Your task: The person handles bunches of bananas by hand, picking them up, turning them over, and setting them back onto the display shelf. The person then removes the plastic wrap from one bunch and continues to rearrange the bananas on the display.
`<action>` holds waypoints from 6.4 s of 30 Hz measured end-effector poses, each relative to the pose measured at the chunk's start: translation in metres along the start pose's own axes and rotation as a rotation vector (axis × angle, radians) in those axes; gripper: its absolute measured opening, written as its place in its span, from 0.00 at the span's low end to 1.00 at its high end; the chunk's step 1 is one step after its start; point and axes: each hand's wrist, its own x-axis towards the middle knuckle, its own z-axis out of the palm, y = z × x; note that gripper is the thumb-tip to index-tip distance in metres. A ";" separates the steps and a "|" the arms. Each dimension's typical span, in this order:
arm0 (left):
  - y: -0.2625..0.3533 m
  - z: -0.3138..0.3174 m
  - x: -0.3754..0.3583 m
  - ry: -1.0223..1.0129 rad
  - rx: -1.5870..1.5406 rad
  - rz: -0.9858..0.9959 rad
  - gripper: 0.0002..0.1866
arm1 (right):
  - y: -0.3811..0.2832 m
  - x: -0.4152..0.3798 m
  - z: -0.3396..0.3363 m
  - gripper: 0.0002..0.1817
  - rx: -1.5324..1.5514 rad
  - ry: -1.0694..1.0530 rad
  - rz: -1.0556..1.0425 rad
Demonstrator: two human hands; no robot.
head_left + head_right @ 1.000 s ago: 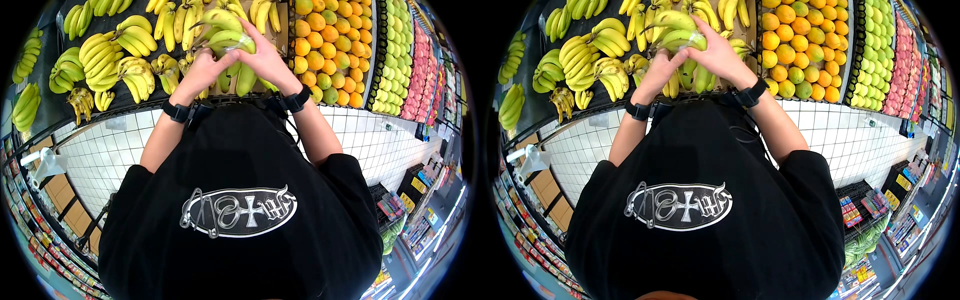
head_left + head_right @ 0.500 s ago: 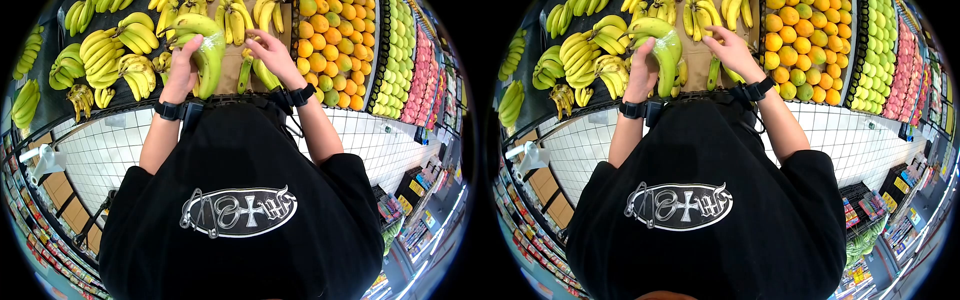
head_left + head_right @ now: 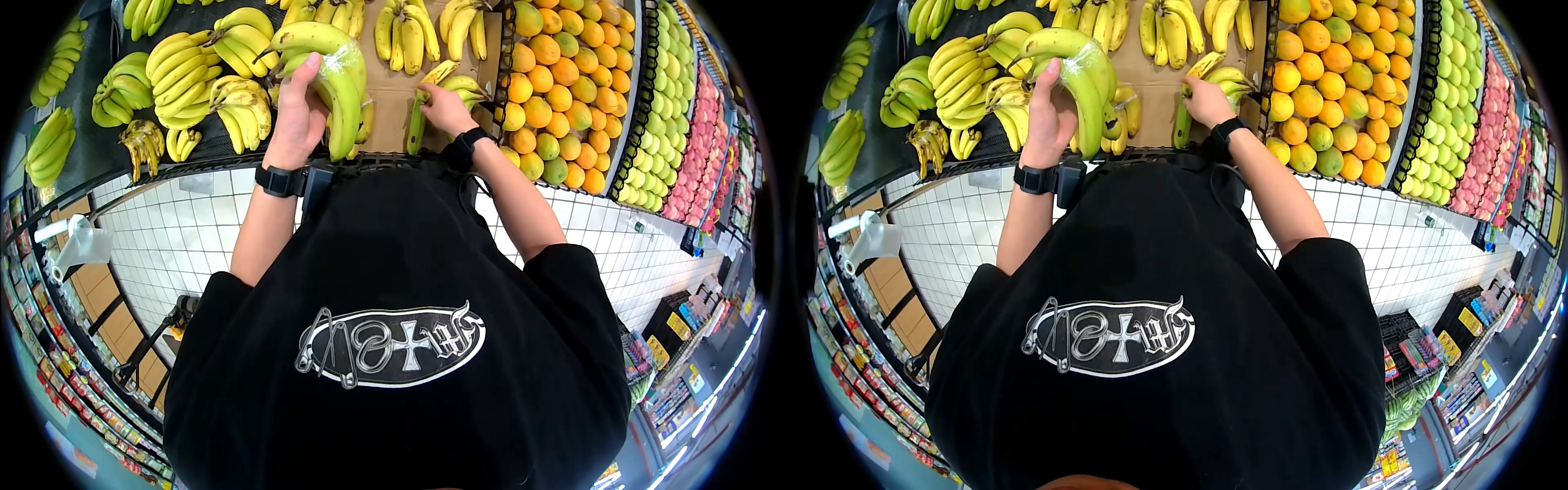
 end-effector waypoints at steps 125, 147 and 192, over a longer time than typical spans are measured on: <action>0.020 0.041 -0.008 -0.283 0.717 0.066 0.21 | -0.138 -0.055 -0.106 0.20 0.481 0.585 -0.603; 0.030 0.049 -0.011 -0.291 0.575 -0.278 0.26 | -0.138 -0.051 -0.091 0.12 0.388 0.585 -0.714; 0.015 0.030 0.005 -0.356 0.351 -0.260 0.21 | -0.115 -0.054 -0.073 0.38 0.947 0.258 -0.525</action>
